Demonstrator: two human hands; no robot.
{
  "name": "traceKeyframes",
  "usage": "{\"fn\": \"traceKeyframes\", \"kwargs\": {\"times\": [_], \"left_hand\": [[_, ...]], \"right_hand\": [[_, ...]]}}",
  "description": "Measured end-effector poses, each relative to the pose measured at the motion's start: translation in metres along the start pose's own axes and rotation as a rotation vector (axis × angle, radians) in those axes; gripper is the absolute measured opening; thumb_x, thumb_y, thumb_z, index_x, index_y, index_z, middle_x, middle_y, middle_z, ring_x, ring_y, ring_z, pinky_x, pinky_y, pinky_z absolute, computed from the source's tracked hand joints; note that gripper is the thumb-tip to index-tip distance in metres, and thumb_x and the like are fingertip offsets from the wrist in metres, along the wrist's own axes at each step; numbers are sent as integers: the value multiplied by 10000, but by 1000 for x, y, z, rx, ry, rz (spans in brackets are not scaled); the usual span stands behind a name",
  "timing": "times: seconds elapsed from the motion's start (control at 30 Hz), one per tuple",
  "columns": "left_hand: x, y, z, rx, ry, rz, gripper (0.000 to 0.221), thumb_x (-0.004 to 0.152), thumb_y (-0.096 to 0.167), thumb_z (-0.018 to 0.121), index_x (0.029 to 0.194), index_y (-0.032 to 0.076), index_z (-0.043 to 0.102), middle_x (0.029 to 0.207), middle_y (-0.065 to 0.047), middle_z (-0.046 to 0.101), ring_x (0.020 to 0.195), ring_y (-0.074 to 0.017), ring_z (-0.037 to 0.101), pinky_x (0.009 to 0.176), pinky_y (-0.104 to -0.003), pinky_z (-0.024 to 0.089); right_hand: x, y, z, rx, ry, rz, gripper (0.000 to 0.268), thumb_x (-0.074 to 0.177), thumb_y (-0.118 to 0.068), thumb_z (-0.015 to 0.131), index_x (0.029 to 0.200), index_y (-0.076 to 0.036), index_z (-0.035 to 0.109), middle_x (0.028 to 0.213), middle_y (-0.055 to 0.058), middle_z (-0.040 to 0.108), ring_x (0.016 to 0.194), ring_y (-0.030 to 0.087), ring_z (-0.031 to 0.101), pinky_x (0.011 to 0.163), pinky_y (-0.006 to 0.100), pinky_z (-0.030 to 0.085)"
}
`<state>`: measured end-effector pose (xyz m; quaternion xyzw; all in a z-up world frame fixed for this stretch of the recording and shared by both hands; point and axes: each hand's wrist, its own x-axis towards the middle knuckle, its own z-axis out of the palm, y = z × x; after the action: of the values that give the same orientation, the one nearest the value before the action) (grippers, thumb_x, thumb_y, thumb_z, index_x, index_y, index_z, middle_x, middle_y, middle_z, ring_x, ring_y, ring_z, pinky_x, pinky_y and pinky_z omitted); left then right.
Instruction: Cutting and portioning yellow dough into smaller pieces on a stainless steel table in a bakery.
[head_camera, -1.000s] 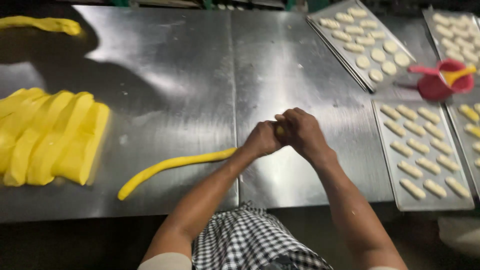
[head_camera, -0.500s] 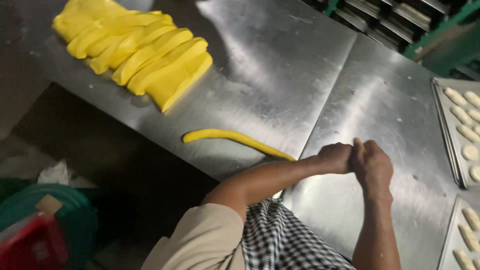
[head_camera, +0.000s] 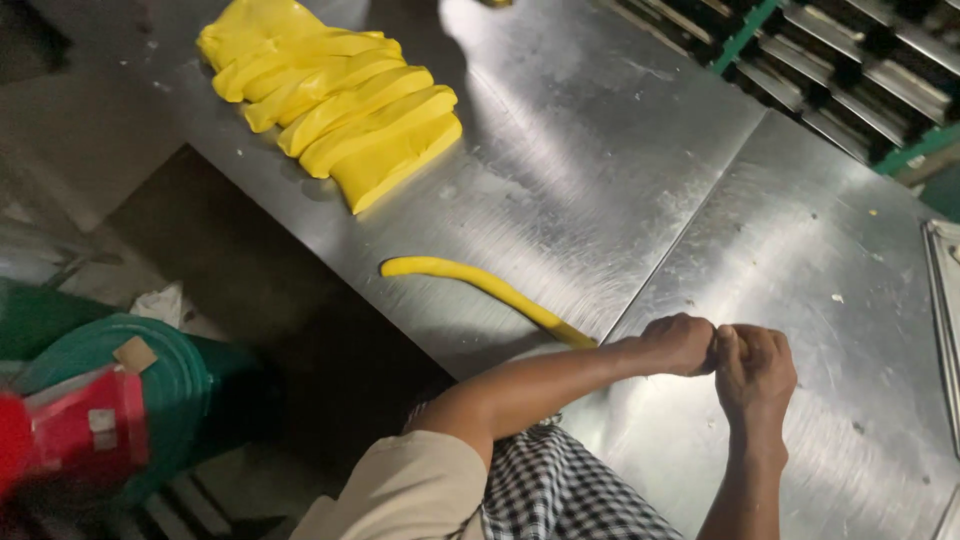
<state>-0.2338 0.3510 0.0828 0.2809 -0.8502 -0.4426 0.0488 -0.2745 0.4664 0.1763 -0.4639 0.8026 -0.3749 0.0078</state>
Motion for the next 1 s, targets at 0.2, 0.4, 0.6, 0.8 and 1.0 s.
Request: {"fn": "traceKeyframes", "kwargs": {"times": [0.2, 0.4, 0.6, 0.8, 1.0], "left_hand": [[-1, -26, 33, 13, 38, 7, 429, 830, 433, 654, 909, 28, 770, 872, -246, 770, 889, -400, 770, 759, -502, 609], [-7, -43, 62, -25, 89, -82, 465, 834, 440, 629, 892, -4, 754, 846, -283, 739, 854, -452, 742, 730, -539, 593], [-17, -52, 84, -101, 66, -69, 521, 888, 462, 572, 872, -27, 751, 829, -321, 732, 864, -471, 741, 763, -540, 594], [-14, -62, 108, -143, -23, -56, 502, 935, 436, 543, 903, -27, 734, 795, -304, 717, 828, -454, 746, 746, -541, 604], [10, -84, 145, 41, 0, 254, 391, 922, 407, 513, 1009, 68, 686, 804, -209, 736, 775, -402, 750, 698, -519, 603]], "right_hand": [[-8, 16, 9, 91, -26, 2, 203, 1019, -230, 719, 1076, -35, 734, 976, 154, 705, 836, 284, 703, 777, 380, 549], [-17, 38, 23, -57, -109, -9, 265, 1014, -314, 708, 1072, -61, 761, 955, 164, 710, 844, 327, 710, 777, 400, 556], [-36, 73, 39, -139, -135, -67, 275, 1013, -341, 700, 1066, -77, 761, 904, 178, 707, 847, 356, 703, 816, 428, 554], [-49, 61, 32, -29, -174, 91, 277, 986, -324, 695, 1062, -62, 747, 911, 181, 699, 816, 346, 713, 775, 424, 557], [-50, 60, 30, -158, -129, -49, 237, 1021, -300, 696, 1007, -73, 761, 899, 172, 706, 860, 333, 690, 825, 420, 556]]}}
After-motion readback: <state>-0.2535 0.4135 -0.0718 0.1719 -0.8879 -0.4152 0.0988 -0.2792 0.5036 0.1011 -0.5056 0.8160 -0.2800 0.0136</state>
